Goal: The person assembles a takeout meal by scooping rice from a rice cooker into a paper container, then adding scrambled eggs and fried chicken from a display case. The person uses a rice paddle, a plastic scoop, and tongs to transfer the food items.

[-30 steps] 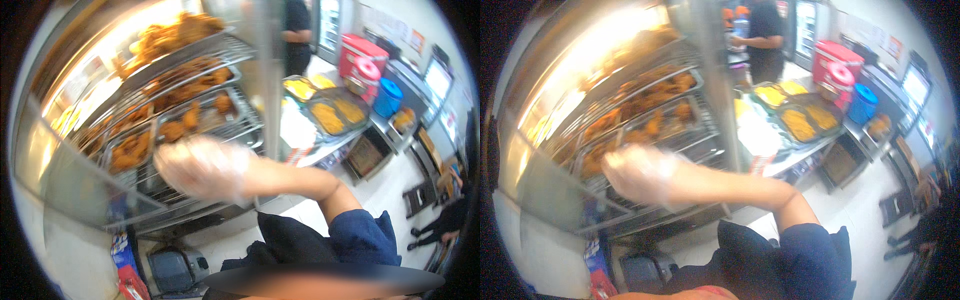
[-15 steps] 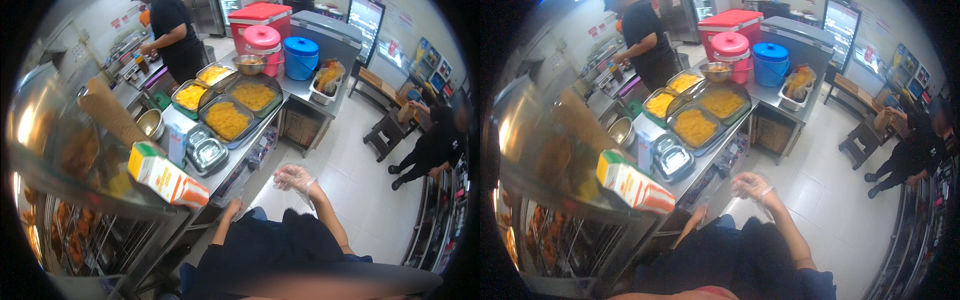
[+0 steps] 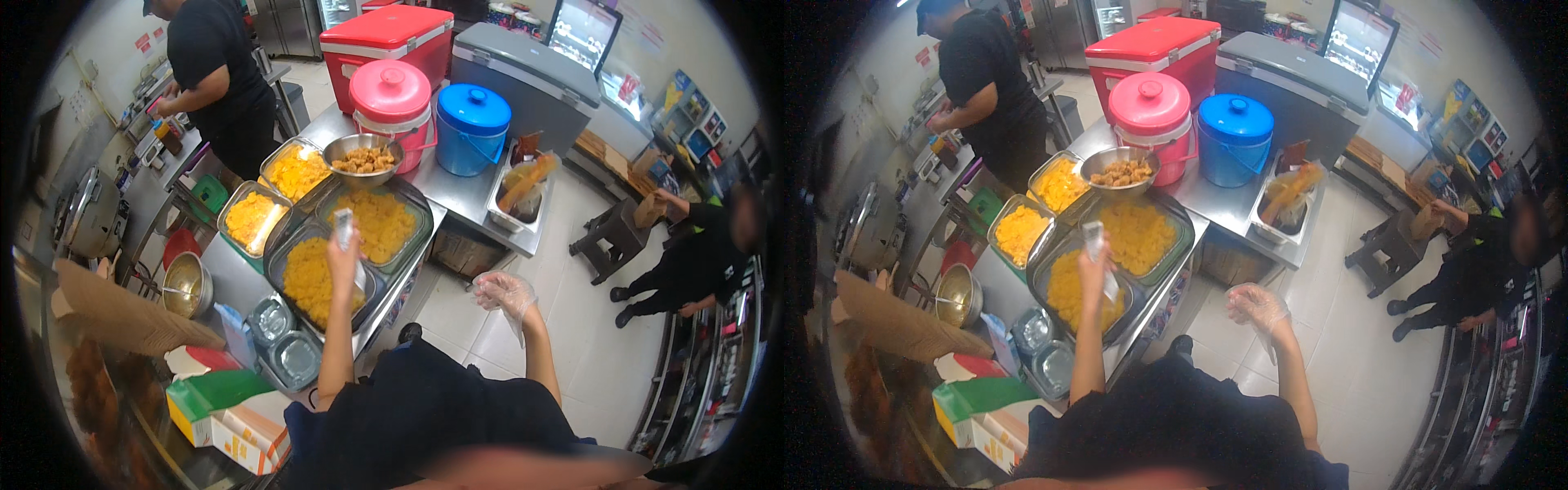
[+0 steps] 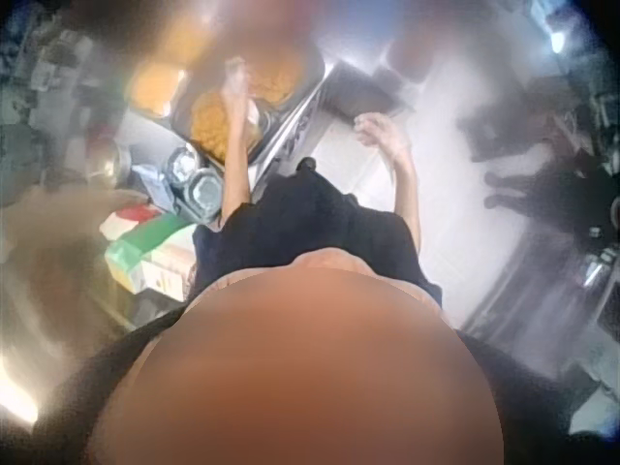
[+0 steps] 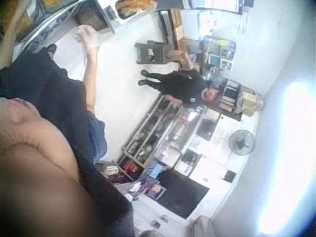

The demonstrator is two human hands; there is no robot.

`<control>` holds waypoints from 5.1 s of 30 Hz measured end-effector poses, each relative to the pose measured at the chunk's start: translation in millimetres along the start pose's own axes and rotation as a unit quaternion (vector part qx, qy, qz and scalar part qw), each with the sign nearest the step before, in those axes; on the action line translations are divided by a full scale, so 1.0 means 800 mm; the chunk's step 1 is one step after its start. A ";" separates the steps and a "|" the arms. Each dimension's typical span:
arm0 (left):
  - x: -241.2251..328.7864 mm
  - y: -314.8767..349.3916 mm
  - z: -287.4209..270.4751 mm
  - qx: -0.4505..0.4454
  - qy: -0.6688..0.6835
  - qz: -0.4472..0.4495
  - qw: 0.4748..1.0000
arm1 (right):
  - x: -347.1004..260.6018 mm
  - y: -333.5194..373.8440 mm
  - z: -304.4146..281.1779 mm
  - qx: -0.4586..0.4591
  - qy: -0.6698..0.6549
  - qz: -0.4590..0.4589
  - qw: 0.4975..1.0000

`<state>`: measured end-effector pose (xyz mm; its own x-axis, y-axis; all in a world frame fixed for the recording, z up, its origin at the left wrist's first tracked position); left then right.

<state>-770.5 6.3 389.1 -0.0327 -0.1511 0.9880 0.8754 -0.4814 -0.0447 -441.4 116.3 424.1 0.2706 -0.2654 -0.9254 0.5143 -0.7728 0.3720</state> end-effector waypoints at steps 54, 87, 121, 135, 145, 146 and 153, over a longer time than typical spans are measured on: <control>-0.136 0.048 0.345 0.169 0.017 -0.261 0.950 | 0.063 -0.361 -0.422 0.234 0.025 -0.112 0.965; 0.068 0.015 0.337 0.146 0.137 0.196 0.960 | -0.245 -0.213 -0.296 0.058 -0.240 -0.707 0.663; 0.081 0.004 0.362 0.148 -0.129 0.215 0.957 | -0.280 -0.294 -0.199 0.113 -0.096 -0.565 0.812; 0.112 0.016 0.301 0.231 -0.272 0.239 0.903 | -0.328 -0.318 -0.194 -0.066 0.219 -0.456 0.860; 0.164 -0.076 0.436 0.124 -0.304 0.452 0.830 | -0.155 -0.322 -0.344 0.240 -0.099 -0.352 0.899; 0.175 -0.083 0.442 0.101 -0.263 0.423 0.861 | -0.137 -0.328 -0.370 0.274 -0.111 -0.342 0.892; 0.207 -0.092 0.461 -0.091 -0.210 0.350 0.908 | -0.048 -0.454 -0.457 0.285 0.211 -0.310 0.882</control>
<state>-662.5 335.3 610.5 0.7222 -0.1507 0.6750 0.5144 -0.5354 -0.6699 -341.1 617.7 351.0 0.4211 0.4555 -0.7843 0.2104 -0.8902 -0.4041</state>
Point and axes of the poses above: each hand's wrist, its own y-axis away from the middle knuckle, its own z-axis out of the palm, x = y × z, the point moved 3 cm from there along -y, towards the middle knuckle, and after that the axes turned 8 degrees about x, right-handed, at the moved point
